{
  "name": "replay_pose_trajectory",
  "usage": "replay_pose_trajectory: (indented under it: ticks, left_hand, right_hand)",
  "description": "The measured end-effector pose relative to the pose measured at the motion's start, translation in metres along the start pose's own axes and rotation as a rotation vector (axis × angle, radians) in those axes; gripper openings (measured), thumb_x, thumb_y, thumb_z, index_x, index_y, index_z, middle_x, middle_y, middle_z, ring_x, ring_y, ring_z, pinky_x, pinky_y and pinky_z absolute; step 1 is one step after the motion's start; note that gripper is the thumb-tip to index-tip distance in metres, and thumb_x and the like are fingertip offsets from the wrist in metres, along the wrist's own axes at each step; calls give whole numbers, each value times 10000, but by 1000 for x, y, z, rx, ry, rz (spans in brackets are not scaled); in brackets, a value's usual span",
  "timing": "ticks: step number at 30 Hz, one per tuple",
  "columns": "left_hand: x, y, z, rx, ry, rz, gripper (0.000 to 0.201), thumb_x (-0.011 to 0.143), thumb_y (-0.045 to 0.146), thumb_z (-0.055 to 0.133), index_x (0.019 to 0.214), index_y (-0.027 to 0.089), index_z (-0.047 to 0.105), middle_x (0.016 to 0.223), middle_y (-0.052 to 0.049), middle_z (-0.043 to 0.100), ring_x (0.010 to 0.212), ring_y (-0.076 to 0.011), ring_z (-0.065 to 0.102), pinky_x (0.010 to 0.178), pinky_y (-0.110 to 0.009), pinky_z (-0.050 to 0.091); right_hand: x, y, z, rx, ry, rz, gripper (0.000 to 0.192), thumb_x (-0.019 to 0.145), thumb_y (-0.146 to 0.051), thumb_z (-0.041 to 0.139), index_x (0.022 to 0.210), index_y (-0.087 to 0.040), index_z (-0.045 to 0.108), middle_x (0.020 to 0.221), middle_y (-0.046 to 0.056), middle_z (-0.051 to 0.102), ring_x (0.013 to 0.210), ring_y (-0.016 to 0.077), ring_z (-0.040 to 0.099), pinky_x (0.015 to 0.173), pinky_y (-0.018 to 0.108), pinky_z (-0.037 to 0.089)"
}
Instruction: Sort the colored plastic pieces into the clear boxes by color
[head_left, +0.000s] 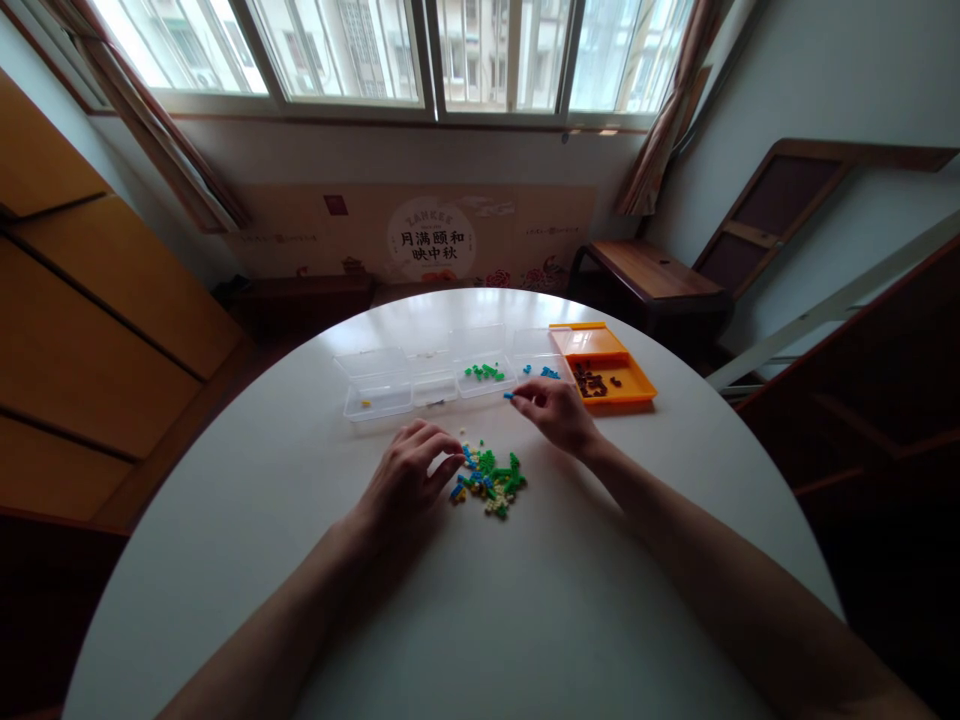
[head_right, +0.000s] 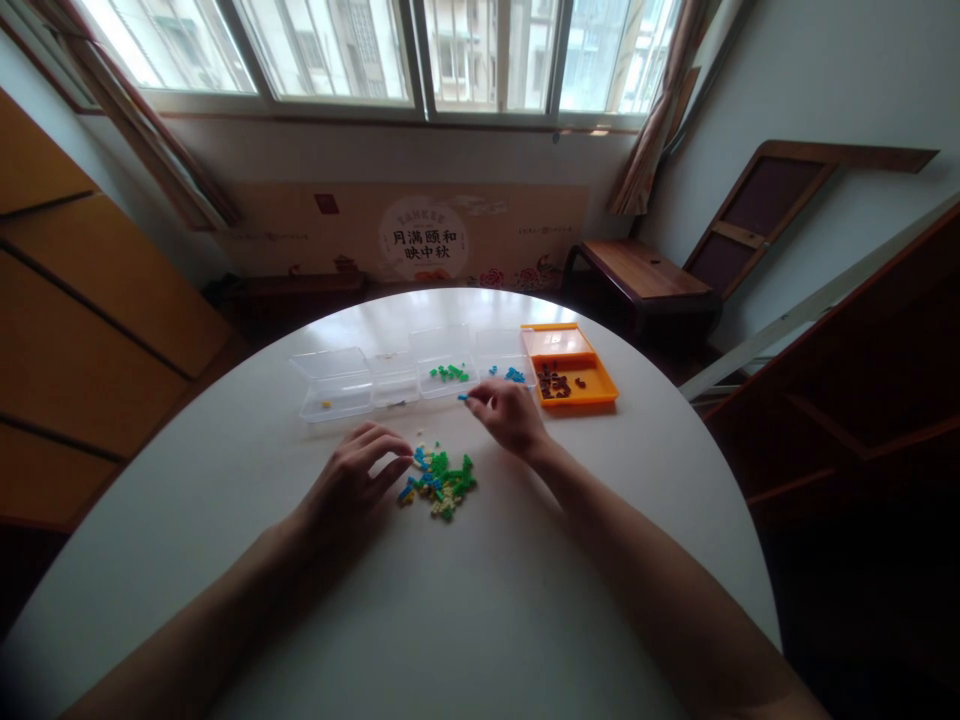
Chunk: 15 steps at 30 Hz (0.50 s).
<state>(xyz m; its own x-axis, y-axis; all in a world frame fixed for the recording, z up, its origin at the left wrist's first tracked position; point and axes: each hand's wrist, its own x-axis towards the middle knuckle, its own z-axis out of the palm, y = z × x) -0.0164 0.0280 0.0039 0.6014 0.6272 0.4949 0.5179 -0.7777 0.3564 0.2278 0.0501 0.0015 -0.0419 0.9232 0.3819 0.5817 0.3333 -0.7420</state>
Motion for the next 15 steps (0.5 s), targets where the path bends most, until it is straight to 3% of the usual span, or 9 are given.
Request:
replay_pose_trajectory:
  ticks: [3,5,10,15]
  left_hand:
    - [-1,0,1,14,-11,-5,141,902,255,534,806,184,610,802,-34,644,796,-173,544,770,-317,440]
    - [-1,0,1,29,-9,-13,154,902,264,531,795,185,608,800,-34,644,802,-177,546,771,-321,443]
    - [-2,-1,0,44,14,-42,119,893,227,524,821,183,609,819,-37,650,812,-184,547,784,-337,448]
    - [-4,-4,0,48,13,-67,152,824,99,503,876,185,617,865,-37,644,865,-198,543,818,-362,448]
  right_hand:
    - [8,15,-11,-24,246,197,239,789,-337,608,827,-139,738,699,49,694,585,142,565,598,259,430]
    - [11,19,-16,-27,342,247,273,791,-358,592,849,-136,741,711,54,700,590,150,573,616,269,442]
    - [10,8,-22,-32,435,179,297,794,-336,569,960,-148,729,717,44,692,553,137,544,619,275,451]
    - [8,9,-18,-50,424,154,261,787,-324,564,875,-146,734,726,50,691,560,139,536,629,279,450]
